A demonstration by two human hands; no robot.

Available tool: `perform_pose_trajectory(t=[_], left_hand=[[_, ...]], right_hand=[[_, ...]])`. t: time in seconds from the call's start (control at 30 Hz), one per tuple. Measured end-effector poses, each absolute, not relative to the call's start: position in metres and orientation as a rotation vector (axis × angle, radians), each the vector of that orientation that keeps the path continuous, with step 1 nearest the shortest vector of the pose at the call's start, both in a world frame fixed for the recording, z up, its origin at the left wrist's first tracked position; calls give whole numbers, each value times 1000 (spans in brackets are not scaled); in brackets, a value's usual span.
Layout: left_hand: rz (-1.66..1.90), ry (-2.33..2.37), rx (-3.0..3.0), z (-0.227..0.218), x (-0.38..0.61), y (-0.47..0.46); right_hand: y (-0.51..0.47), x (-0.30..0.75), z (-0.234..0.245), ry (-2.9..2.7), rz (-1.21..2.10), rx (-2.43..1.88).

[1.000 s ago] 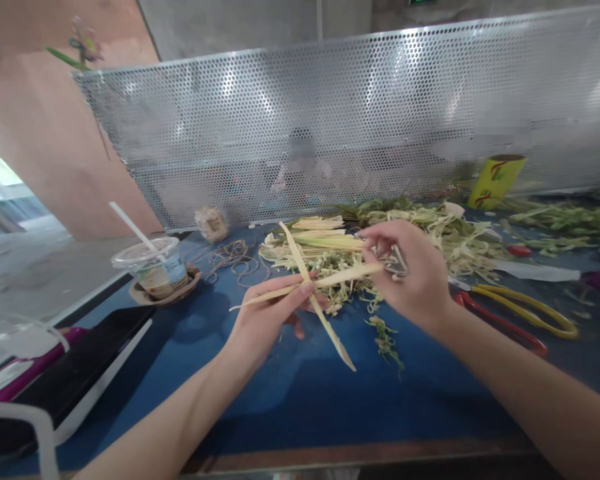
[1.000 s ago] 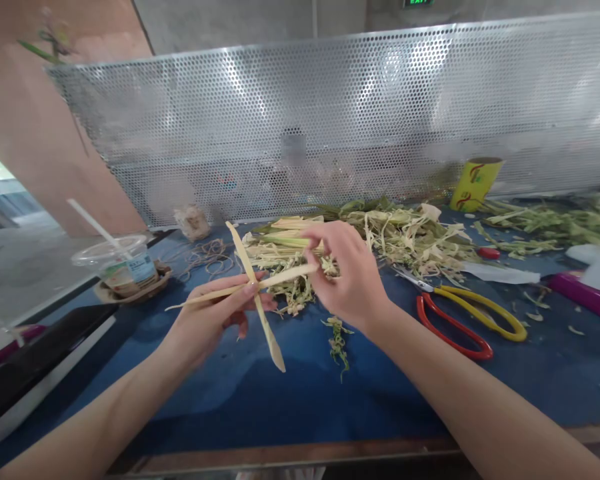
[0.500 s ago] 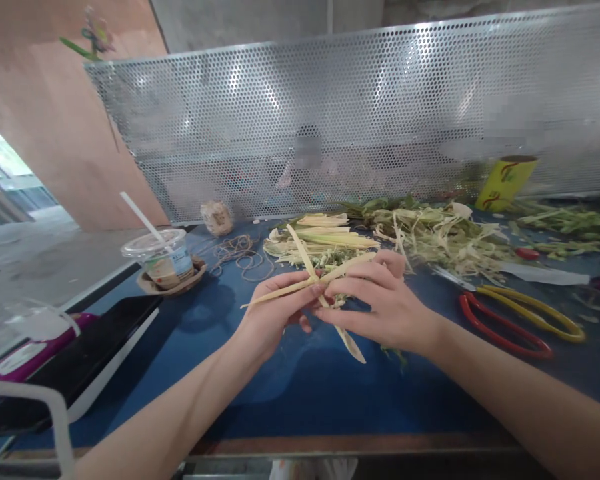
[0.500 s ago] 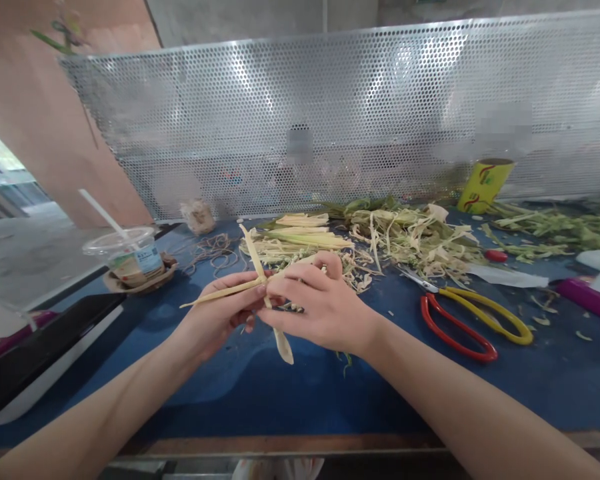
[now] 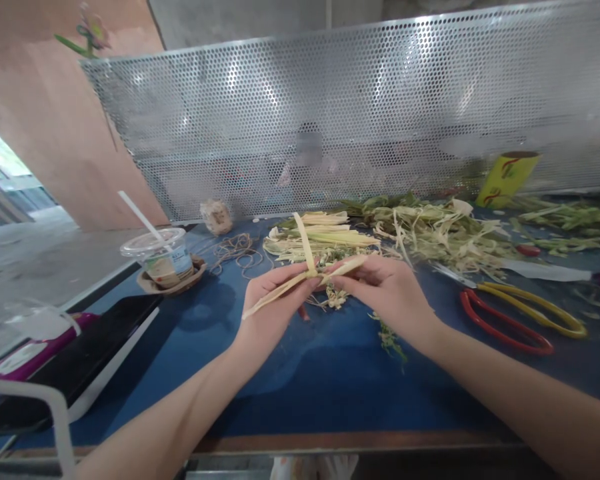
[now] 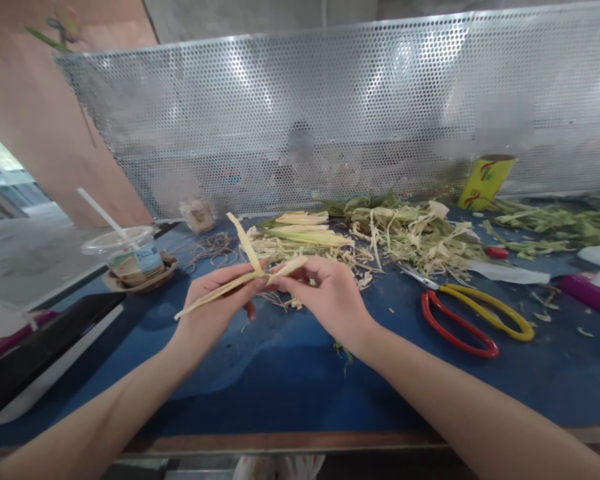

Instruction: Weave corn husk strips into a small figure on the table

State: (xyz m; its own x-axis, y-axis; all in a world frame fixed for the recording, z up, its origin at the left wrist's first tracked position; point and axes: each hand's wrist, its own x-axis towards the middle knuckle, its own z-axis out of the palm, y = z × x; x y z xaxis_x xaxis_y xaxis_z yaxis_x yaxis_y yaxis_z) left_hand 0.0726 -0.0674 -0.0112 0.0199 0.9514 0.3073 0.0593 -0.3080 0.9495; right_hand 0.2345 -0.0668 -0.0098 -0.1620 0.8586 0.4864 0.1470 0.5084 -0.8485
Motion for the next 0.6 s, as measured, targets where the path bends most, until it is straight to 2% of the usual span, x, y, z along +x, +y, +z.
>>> perform_pose_trajectory(t=[0.17, 0.3, 0.43, 0.6], left_hand=[[1444, 1009, 1461, -14, 76, -68], [1410, 919, 1394, -16, 77, -68], [1331, 886, 1328, -16, 77, -66], [1227, 897, 1212, -12, 74, -66]], right_hand=[[-62, 233, -12, -1388, 1234, -899], [-59, 230, -15, -1318, 1344, -897], [-62, 229, -15, -1289, 1226, -962], [-66, 235, -12, -1777, 744, -826]])
